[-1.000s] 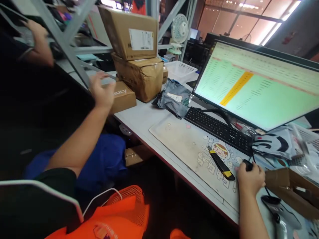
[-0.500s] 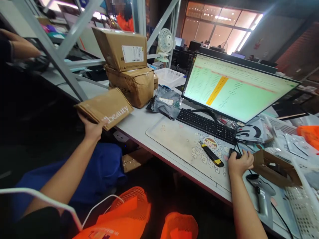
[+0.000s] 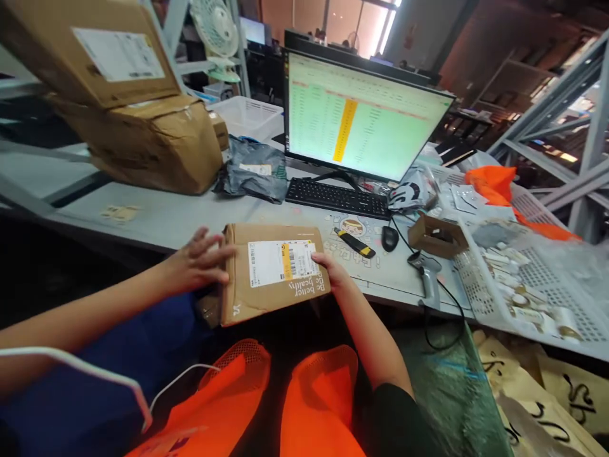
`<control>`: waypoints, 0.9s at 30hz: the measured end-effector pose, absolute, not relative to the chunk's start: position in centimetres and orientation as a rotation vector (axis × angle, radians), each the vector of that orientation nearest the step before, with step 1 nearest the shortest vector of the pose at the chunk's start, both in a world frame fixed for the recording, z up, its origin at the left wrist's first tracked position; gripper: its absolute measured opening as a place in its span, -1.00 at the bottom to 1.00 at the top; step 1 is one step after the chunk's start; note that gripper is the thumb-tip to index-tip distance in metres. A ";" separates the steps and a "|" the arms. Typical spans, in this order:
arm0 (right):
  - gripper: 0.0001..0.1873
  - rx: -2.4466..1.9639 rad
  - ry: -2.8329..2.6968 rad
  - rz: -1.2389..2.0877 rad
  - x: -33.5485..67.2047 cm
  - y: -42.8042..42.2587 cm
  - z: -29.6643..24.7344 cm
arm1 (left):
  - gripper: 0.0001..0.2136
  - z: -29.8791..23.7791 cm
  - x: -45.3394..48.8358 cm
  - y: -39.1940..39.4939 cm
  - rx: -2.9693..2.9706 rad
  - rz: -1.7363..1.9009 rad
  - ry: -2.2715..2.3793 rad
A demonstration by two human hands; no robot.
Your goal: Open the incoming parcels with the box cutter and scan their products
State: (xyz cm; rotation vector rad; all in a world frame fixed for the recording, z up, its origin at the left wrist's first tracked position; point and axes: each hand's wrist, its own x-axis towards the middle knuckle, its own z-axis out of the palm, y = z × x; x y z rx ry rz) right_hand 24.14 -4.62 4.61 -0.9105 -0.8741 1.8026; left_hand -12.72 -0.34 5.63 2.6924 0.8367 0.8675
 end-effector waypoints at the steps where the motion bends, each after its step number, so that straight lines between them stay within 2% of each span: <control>1: -0.37 -0.885 -0.841 1.756 24.3 -5.2 4.7 | -0.73 6.1 -12.0 -0.1 2.632 1.012 0.936; 4: -0.28 -0.811 -0.741 1.475 23.9 -6.9 5.1 | -0.31 6.9 -9.1 -0.1 2.060 1.211 1.189; 8: -0.17 -0.834 -0.667 1.132 21.8 -8.6 5.1 | -0.07 7.0 -4.9 -2.1 1.461 0.975 0.939; 10: -0.16 -0.892 -0.777 1.077 22.4 -9.1 4.8 | -0.03 7.2 -3.8 -2.8 1.381 0.927 0.882; 12: -0.23 -1.024 -1.016 0.960 25.3 -9.7 4.7 | -0.08 7.7 -4.2 -2.5 1.309 0.944 0.923; 14: -0.25 -1.294 -1.214 0.632 30.8 -10.8 4.7 | -0.14 8.7 -5.8 -1.1 1.303 1.035 0.988; 17: -0.13 -1.959 -0.991 -0.004 41.0 -12.7 4.7 | -0.16 10.8 -9.2 2.2 1.497 1.181 1.137; 18: -0.11 -2.196 -0.882 -0.045 44.2 -13.1 4.7 | -0.13 11.6 -10.1 3.4 1.592 1.198 1.214; 21: -0.13 -2.648 -0.785 0.168 50.9 -13.3 4.3 | -0.04 13.6 -10.9 6.5 1.871 1.117 1.458; 24: -0.24 -2.593 -0.803 0.268 52.8 -12.6 3.9 | -0.03 14.1 -9.7 8.0 2.063 1.040 1.521; 27: -0.34 -2.308 -0.773 0.294 50.6 -12.7 3.6 | -0.09 13.2 -8.5 7.6 2.197 1.023 1.467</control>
